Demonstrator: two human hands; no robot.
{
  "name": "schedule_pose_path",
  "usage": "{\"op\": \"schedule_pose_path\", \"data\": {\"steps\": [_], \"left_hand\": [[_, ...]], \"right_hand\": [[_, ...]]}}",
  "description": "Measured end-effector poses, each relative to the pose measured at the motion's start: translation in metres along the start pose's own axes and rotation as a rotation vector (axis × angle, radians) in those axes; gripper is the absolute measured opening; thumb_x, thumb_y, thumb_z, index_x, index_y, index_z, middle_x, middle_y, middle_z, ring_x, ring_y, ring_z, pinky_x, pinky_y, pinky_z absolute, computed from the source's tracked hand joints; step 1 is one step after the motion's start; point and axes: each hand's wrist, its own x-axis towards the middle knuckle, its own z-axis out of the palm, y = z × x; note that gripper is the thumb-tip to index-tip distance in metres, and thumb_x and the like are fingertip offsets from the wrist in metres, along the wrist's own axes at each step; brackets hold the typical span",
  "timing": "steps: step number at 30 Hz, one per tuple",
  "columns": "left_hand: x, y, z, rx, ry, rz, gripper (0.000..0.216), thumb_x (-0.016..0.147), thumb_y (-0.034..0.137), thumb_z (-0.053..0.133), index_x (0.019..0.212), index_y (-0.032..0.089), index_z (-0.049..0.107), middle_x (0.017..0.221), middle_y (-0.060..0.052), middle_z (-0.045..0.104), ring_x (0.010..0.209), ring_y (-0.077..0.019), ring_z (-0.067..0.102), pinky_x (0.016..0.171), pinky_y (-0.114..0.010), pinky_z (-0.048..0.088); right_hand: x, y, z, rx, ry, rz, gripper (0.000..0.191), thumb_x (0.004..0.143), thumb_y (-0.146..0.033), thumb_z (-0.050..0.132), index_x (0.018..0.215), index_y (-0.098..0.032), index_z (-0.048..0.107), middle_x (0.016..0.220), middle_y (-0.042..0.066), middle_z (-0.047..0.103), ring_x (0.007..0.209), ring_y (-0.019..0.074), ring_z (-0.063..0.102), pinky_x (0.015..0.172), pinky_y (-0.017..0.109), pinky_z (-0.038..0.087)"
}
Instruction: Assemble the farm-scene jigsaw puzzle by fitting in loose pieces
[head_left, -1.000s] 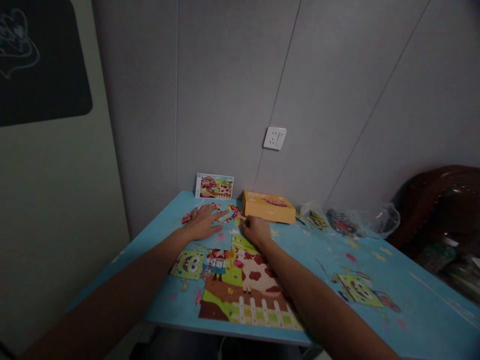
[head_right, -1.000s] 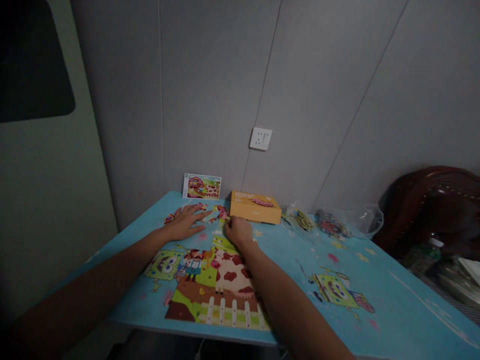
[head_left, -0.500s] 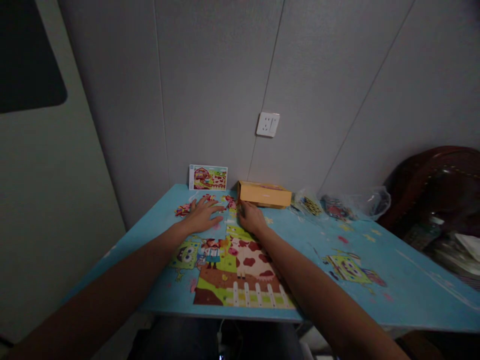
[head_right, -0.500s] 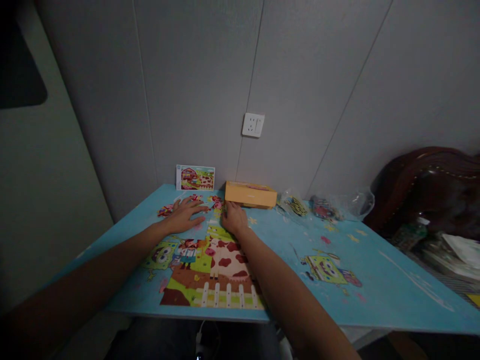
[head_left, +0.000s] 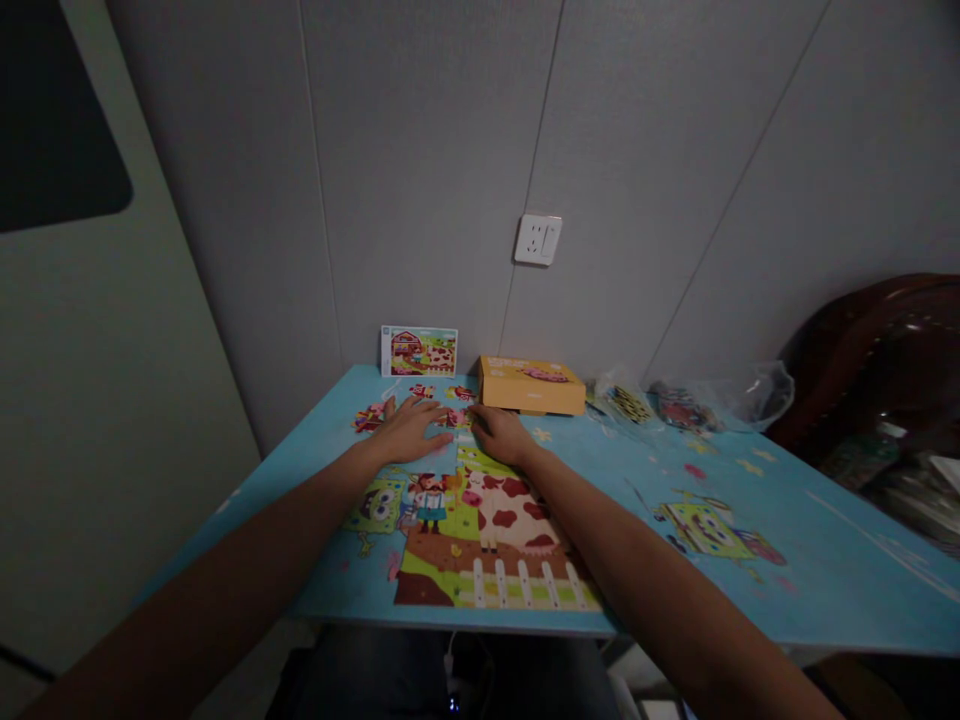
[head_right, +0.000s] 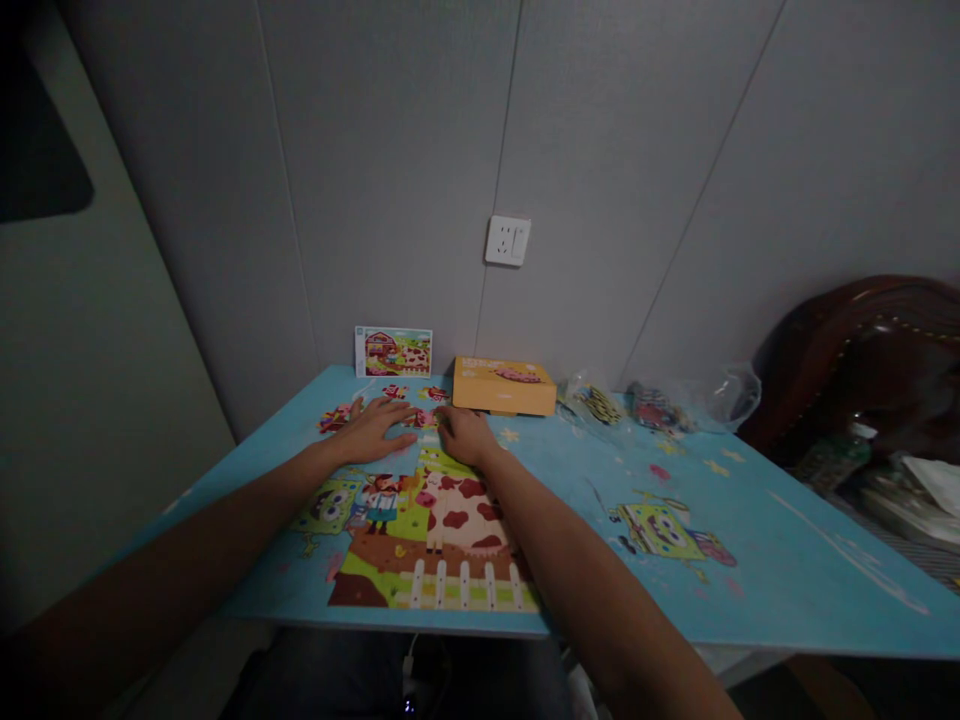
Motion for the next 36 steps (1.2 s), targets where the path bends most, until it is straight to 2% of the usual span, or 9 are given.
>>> {"op": "schedule_pose_path", "data": {"steps": [4, 9, 15, 21, 25, 30, 36], "left_hand": [[-0.001, -0.002, -0.001, 0.017, -0.011, 0.009, 0.054, 0.084, 0.063, 0.043, 0.130, 0.037, 0.050, 0.142, -0.003, 0.045, 0.131, -0.0353, 0.030, 0.106, -0.066, 0.009], [-0.003, -0.001, -0.004, 0.005, -0.034, 0.061, 0.048, 0.085, 0.061, 0.042, 0.127, 0.041, 0.053, 0.142, -0.002, 0.044, 0.131, -0.0372, 0.030, 0.104, -0.067, 0.007], [-0.001, 0.002, -0.004, -0.030, -0.098, 0.088, 0.049, 0.086, 0.056, 0.044, 0.132, 0.040, 0.047, 0.145, 0.001, 0.041, 0.135, -0.0382, 0.022, 0.104, -0.069, 0.004], [-0.001, 0.003, -0.005, -0.062, -0.071, 0.087, 0.050, 0.085, 0.055, 0.046, 0.133, 0.038, 0.047, 0.142, 0.000, 0.045, 0.133, -0.0390, 0.024, 0.104, -0.067, 0.005], [-0.003, 0.003, -0.007, -0.070, -0.068, 0.113, 0.052, 0.086, 0.053, 0.046, 0.135, 0.039, 0.043, 0.139, 0.000, 0.049, 0.134, -0.0388, 0.022, 0.103, -0.068, 0.005], [-0.003, 0.004, -0.008, -0.065, -0.078, 0.111, 0.052, 0.085, 0.052, 0.046, 0.136, 0.040, 0.042, 0.138, -0.001, 0.050, 0.136, -0.0385, 0.020, 0.102, -0.069, 0.009], [-0.003, 0.002, -0.007, -0.081, -0.091, 0.105, 0.054, 0.084, 0.053, 0.049, 0.136, 0.039, 0.042, 0.138, -0.001, 0.050, 0.135, -0.0397, 0.022, 0.103, -0.067, 0.013]], "right_hand": [[0.000, 0.002, 0.002, 0.052, 0.049, -0.022, 0.042, 0.088, -0.024, 0.045, 0.128, -0.014, 0.050, 0.126, 0.011, 0.058, 0.113, 0.0201, 0.052, 0.097, 0.029, 0.034], [0.001, 0.002, 0.006, 0.000, 0.050, -0.005, 0.043, 0.089, -0.025, 0.045, 0.130, -0.015, 0.048, 0.125, 0.011, 0.057, 0.113, 0.0223, 0.050, 0.096, 0.031, 0.034], [0.005, 0.005, 0.010, -0.016, 0.049, -0.023, 0.041, 0.089, -0.022, 0.042, 0.130, -0.017, 0.049, 0.122, 0.013, 0.055, 0.110, 0.0246, 0.048, 0.092, 0.035, 0.035], [0.012, 0.010, 0.015, -0.015, 0.070, -0.018, 0.047, 0.086, -0.018, 0.044, 0.132, -0.018, 0.046, 0.110, 0.014, 0.056, 0.103, 0.0248, 0.050, 0.087, 0.035, 0.037], [0.009, 0.008, 0.013, -0.057, 0.065, 0.027, 0.045, 0.087, -0.023, 0.043, 0.132, -0.019, 0.047, 0.114, 0.014, 0.055, 0.106, 0.0277, 0.048, 0.087, 0.038, 0.036], [0.006, 0.004, 0.008, -0.080, 0.047, 0.055, 0.044, 0.088, -0.026, 0.040, 0.131, -0.019, 0.048, 0.118, 0.015, 0.054, 0.108, 0.0302, 0.047, 0.088, 0.041, 0.036], [0.010, 0.009, 0.010, -0.003, 0.056, 0.113, 0.048, 0.084, -0.023, 0.046, 0.132, -0.018, 0.048, 0.109, 0.016, 0.055, 0.105, 0.0291, 0.051, 0.088, 0.041, 0.038]]}}
